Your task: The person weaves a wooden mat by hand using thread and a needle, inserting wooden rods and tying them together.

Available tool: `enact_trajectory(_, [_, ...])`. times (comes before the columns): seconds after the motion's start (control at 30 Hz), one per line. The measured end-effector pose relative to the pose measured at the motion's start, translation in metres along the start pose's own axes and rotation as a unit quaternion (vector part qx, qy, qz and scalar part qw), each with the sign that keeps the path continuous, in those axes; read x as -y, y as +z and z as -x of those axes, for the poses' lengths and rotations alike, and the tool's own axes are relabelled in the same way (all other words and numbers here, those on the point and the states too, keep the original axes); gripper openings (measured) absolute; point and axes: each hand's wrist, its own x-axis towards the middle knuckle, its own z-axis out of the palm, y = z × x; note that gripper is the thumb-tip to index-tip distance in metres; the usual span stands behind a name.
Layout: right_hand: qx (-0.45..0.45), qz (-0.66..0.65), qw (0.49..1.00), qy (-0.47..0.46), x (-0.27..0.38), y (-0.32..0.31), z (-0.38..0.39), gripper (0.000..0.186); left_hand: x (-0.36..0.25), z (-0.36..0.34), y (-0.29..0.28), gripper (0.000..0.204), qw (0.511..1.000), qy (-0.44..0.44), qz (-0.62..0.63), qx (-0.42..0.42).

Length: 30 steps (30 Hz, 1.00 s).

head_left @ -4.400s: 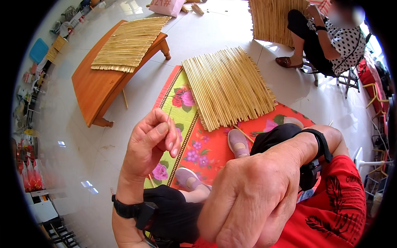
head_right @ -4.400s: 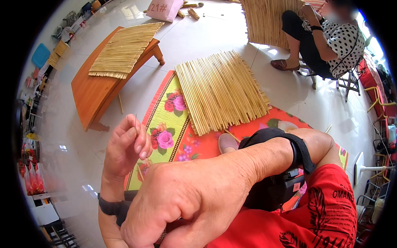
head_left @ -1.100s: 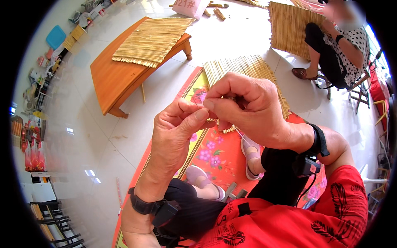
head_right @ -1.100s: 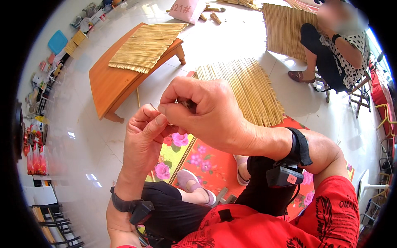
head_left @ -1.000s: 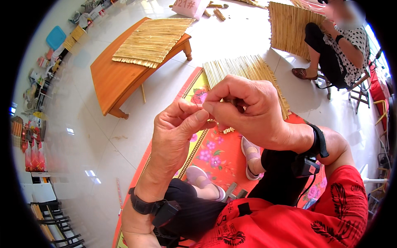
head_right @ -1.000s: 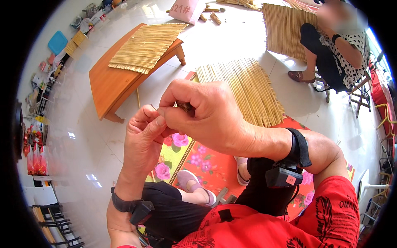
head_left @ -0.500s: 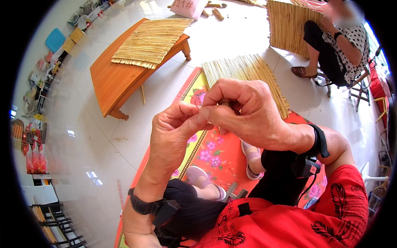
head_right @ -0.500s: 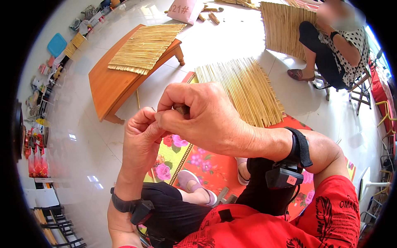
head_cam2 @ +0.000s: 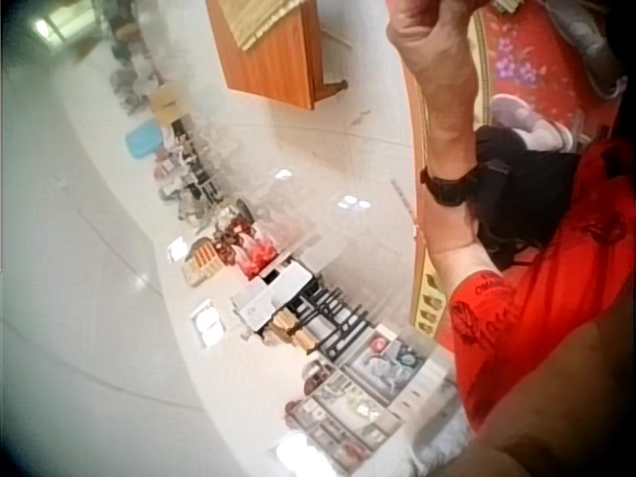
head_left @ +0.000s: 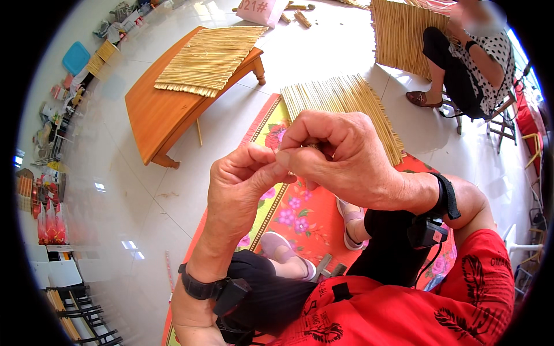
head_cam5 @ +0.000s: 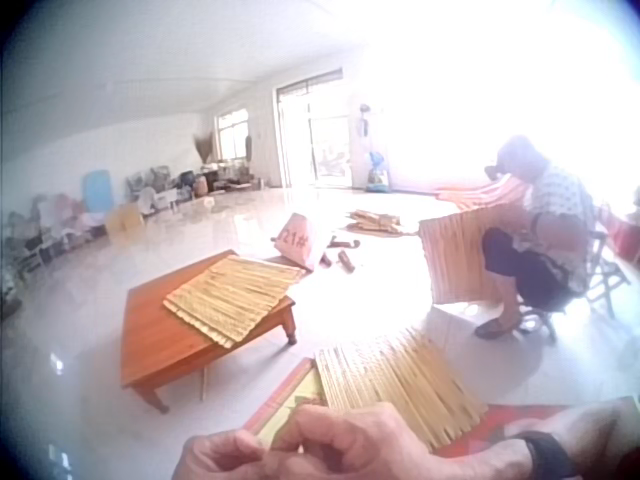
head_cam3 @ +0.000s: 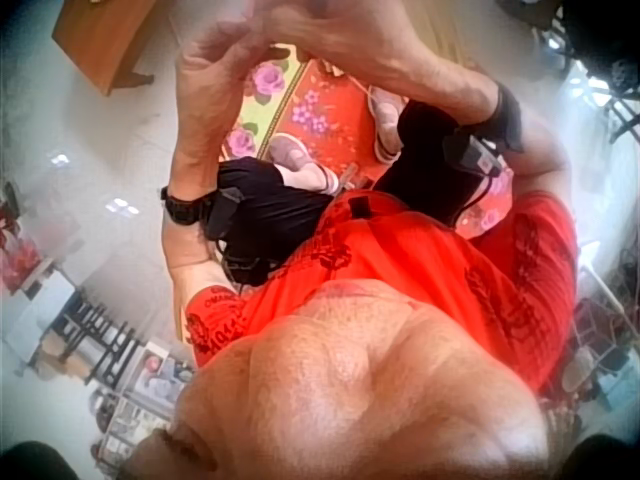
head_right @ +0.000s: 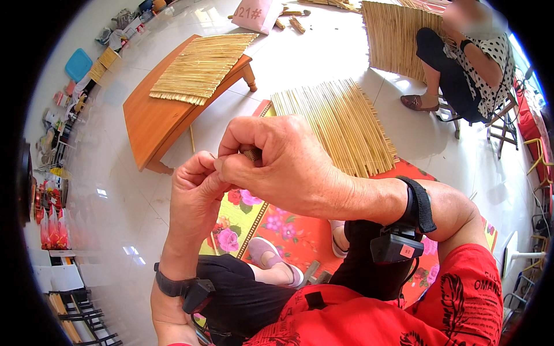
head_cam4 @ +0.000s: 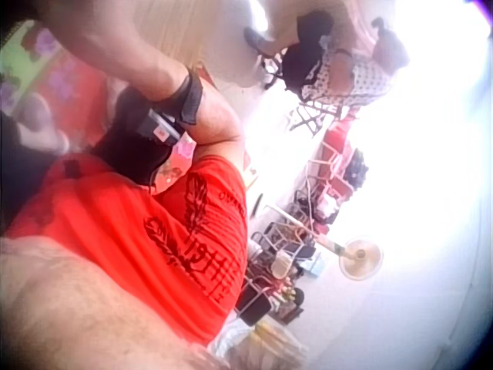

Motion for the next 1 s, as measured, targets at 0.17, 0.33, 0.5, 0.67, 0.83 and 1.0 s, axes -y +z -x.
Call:
enact_trajectory(0.17, [0.004,0.002,1.000,0.005,0.0001,-0.0002,0.0004,0.006,-0.0004,-0.0002,0.0006,0.008,1.000,-0.001,0.018,0.001])
enact_trajectory(0.33, [0.009,0.001,1.000,0.005,0.0000,-0.0003,0.0003,0.006,-0.0004,0.0000,-0.0006,0.008,1.000,0.005,0.000,0.006])
enact_trajectory(0.5, [0.006,0.000,1.000,-0.001,-0.0012,0.0000,0.0000,0.005,-0.0003,-0.0001,-0.0006,0.009,1.000,0.007,-0.011,0.008])
enact_trajectory(0.67, [0.000,0.007,1.000,-0.007,-0.0003,0.0006,-0.0006,0.006,0.0001,0.0002,-0.0014,0.009,1.000,0.001,-0.023,0.004])
enact_trajectory(0.83, [0.001,-0.001,1.000,-0.012,-0.0022,0.0003,-0.0002,0.006,0.0005,-0.0001,-0.0009,0.009,1.000,0.004,-0.024,0.005])
enact_trajectory(1.0, [0.007,-0.009,1.000,0.005,-0.0008,-0.0004,0.0006,0.005,0.0009,0.0005,-0.0012,0.010,1.000,0.008,-0.025,0.009])
